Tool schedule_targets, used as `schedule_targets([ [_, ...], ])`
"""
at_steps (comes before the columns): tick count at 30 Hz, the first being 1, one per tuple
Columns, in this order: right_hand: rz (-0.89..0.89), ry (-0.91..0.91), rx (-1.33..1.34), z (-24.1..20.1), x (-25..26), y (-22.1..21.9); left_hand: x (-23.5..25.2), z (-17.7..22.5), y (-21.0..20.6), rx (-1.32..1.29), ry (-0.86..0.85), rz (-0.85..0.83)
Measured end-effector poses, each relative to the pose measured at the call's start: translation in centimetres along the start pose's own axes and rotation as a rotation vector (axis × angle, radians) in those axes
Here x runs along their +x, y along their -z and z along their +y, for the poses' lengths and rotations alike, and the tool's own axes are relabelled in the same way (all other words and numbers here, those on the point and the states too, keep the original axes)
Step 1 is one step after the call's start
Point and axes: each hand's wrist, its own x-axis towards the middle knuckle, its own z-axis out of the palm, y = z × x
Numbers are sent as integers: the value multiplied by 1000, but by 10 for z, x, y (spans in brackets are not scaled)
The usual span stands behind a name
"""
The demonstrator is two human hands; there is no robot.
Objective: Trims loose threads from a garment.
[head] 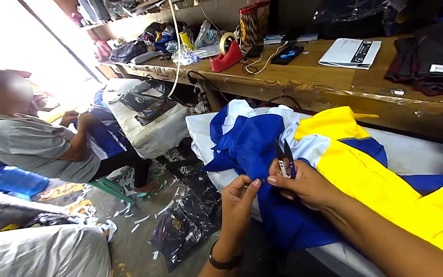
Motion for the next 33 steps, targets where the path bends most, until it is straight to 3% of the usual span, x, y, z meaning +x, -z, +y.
schedule_targets([
  [3, -65, 16, 11, 1, 0, 6, 2, 6, -1, -213, 208, -7],
  [5, -82, 93, -317, -11, -1, 14, 3, 5, 0, -227, 208, -37],
  [9, 18, 413, -1239, -52, -13, 23, 7, 11, -3, -65, 79, -84],
  [11, 15, 577, -1516, -76, -18, 24, 9, 14, -5, -19, 57, -100],
  [14, -59, 658, -1752, -103, -23, 19, 11, 17, -8, 37, 30, -118],
  [20, -166, 677, -1889, -122, -23, 7, 14, 17, -10, 110, -15, -144],
  [33, -202, 654, -1966, -123, -13, -1, 15, 17, -11, 187, -70, -141],
])
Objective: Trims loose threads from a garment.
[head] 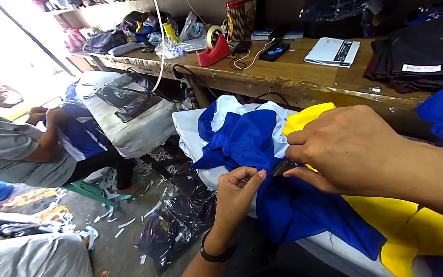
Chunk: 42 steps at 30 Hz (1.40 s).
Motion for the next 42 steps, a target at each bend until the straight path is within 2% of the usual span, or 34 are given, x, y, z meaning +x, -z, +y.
schedule_targets([
  [21, -45, 27, 20, -4, 9, -2, 0, 0, -1, 78, -22, -8],
  [33, -167, 52, 33, -14, 15, 4, -4, -4, -2, 206, -46, -83],
  [39, -191, -56, 18, -12, 6, 14, -8, -12, -2, 214, -54, -63],
  [42, -180, -191, 128, -4, -13, 16, -17, -15, -4, 3, 97, -19],
])
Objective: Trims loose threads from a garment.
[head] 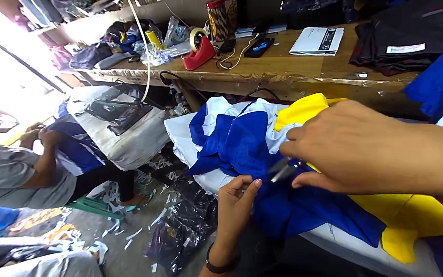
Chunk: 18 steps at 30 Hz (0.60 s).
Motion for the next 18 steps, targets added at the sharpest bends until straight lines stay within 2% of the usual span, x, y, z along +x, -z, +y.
schedule_targets([
  [2, 79, -142, 176, 4, -8, -21, -5, 1, -2, -229, 196, 12],
  [4, 98, -340, 543, -3, -12, -55, -8, 1, -4, -385, 324, 18],
  [6, 90, -447, 1028, -15, -15, -89, -11, 0, -8, -452, 349, 30],
  [8, 170, -474, 1345, -28, -16, -111, -12, -2, -11, -456, 314, 44],
  [10, 255, -516, 1481, -36, -15, -118, -13, -5, -12, -393, 230, 41],
  [14, 342, -540, 1528, -45, -14, -123, -13, -9, -10, -304, 78, 15],
  [18, 412, -538, 1619, -53, -11, -130, -12, -13, -8, -501, 175, -22],
])
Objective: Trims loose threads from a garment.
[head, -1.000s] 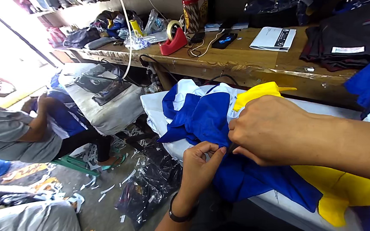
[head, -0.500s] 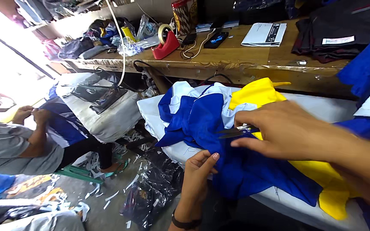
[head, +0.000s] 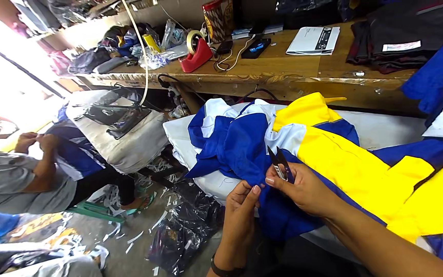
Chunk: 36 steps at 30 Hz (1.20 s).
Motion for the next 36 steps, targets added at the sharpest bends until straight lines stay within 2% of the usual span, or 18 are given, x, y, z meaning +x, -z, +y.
schedule_targets([
  [5, 176, 88, -93, 9, -6, -15, 0, 4, -3, -66, 83, 71],
  [8, 250, 246, -284, 15, -9, -16, 0, 6, -6, -80, 87, 112],
  [11, 283, 414, -407, 16, -11, -14, -1, 6, -10, 30, -2, 156],
  [14, 307, 490, -494, 17, -12, -16, -2, 3, -11, 168, -109, 140],
  [17, 375, 593, -604, 22, -10, -18, -2, -1, -12, 438, -303, 116],
  [19, 362, 564, -593, 20, -11, -19, -1, -3, -13, 597, -434, 129],
  [20, 332, 487, -515, 17, -12, -19, -1, -3, -13, 630, -460, 128],
  [23, 208, 129, -80, 2, -11, -13, -1, 1, -10, 557, -395, 100],
  [24, 188, 64, 10, 0, -10, -11, 0, 2, -9, 516, -362, 90],
  [26, 211, 104, -60, 1, -10, -12, 1, 2, -7, 467, -332, 85],
  [30, 329, 409, -439, 13, -13, -18, 0, 2, -10, 517, -377, 102],
  [32, 336, 490, -540, 16, -13, -19, 0, 1, -11, 602, -435, 98],
  [34, 301, 433, -480, 12, -13, -18, 0, 0, -11, 651, -482, 92],
  [36, 206, 225, -223, 3, -11, -14, 0, 2, -10, 610, -442, 88],
])
